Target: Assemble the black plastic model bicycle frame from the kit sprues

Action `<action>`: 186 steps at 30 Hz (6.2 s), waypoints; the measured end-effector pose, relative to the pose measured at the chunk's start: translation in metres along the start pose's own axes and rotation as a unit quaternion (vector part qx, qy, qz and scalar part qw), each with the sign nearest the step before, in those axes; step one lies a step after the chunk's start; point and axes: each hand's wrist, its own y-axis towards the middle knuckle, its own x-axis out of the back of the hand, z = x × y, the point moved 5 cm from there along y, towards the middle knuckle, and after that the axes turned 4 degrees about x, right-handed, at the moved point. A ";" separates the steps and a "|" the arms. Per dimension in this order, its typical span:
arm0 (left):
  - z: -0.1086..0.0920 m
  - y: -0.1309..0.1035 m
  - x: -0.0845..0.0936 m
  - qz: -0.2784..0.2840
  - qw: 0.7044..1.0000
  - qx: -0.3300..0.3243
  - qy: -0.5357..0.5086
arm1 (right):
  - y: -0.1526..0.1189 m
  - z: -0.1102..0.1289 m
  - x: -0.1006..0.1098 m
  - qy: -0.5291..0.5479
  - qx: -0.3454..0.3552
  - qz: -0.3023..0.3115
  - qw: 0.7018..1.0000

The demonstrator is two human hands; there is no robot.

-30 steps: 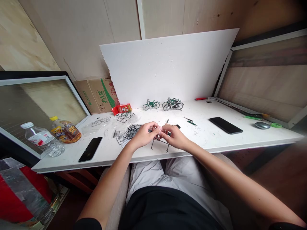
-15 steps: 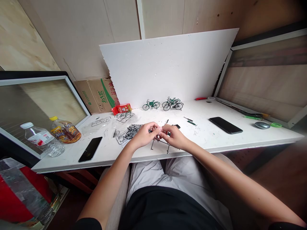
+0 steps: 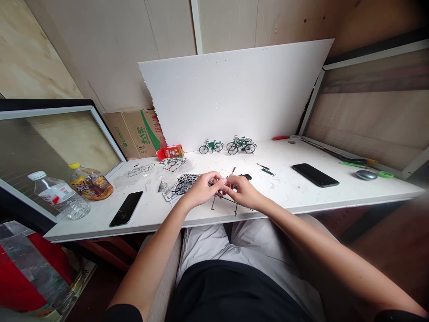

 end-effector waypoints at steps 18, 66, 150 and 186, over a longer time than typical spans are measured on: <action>0.005 0.002 -0.001 0.000 1.000 0.007 0.011 | 0.000 -0.005 -0.004 0.017 -0.015 0.017 1.000; 0.034 0.011 -0.004 0.005 0.999 0.026 0.048 | -0.003 -0.030 -0.018 -0.014 -0.055 0.042 0.997; 0.039 0.022 0.009 -0.067 0.989 -0.024 -0.127 | 0.001 -0.015 0.002 0.017 -0.059 -0.073 0.995; 0.047 0.025 0.010 -0.084 0.986 0.003 -0.147 | -0.001 -0.016 0.005 0.038 -0.045 -0.111 0.992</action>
